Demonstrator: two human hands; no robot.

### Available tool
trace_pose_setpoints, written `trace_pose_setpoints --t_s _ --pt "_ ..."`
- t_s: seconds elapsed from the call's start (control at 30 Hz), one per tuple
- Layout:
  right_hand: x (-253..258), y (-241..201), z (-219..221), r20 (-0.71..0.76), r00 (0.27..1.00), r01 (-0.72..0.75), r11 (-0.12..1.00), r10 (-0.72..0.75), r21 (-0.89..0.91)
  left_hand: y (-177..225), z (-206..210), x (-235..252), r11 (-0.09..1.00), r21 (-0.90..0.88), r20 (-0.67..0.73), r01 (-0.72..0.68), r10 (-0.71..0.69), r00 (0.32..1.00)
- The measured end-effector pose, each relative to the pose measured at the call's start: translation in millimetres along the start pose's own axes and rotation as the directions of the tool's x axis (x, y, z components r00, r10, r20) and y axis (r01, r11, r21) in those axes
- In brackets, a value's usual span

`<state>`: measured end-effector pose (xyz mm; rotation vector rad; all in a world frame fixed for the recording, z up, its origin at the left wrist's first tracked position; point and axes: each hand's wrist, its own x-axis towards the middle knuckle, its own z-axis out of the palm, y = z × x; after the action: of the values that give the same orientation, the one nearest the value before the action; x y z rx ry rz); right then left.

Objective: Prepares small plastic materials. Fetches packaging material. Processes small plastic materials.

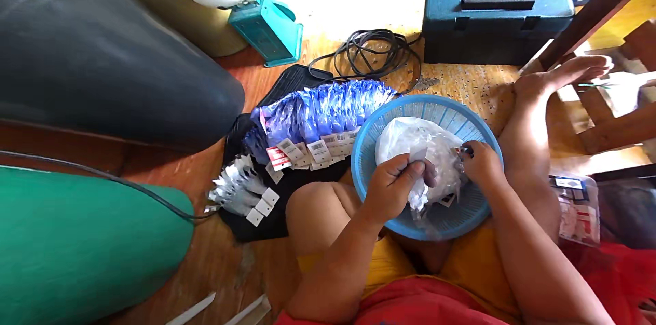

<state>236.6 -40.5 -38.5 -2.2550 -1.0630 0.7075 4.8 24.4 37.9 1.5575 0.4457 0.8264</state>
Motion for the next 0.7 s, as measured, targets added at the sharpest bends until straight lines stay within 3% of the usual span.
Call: trace_pose_setpoints --t_s 0.07,0.13,0.27,0.5,0.7 --pt "-10 -10 -12 -0.05 0.994 0.107 0.965 -0.098 0.238 -3 2 2 0.998 0.009 0.031 0.066 -0.067 0.997" --pt "-29 -28 -31 0.021 0.971 0.202 0.866 -0.237 0.458 -6 7 4 0.99 0.07 0.075 0.126 -0.132 0.988" --pt "-61 -54 -53 0.112 0.852 0.377 0.748 -0.511 0.546 -7 20 8 0.975 0.186 0.158 0.117 -0.148 0.976" --pt "-72 -53 -48 -0.113 0.864 0.475 0.721 -0.49 0.505 -1 29 9 0.96 0.203 0.198 0.191 -0.232 0.952" --pt "-67 -41 -43 -0.106 0.94 0.315 0.709 -0.324 0.631 -7 33 10 0.929 0.159 0.169 0.333 -0.358 0.918"
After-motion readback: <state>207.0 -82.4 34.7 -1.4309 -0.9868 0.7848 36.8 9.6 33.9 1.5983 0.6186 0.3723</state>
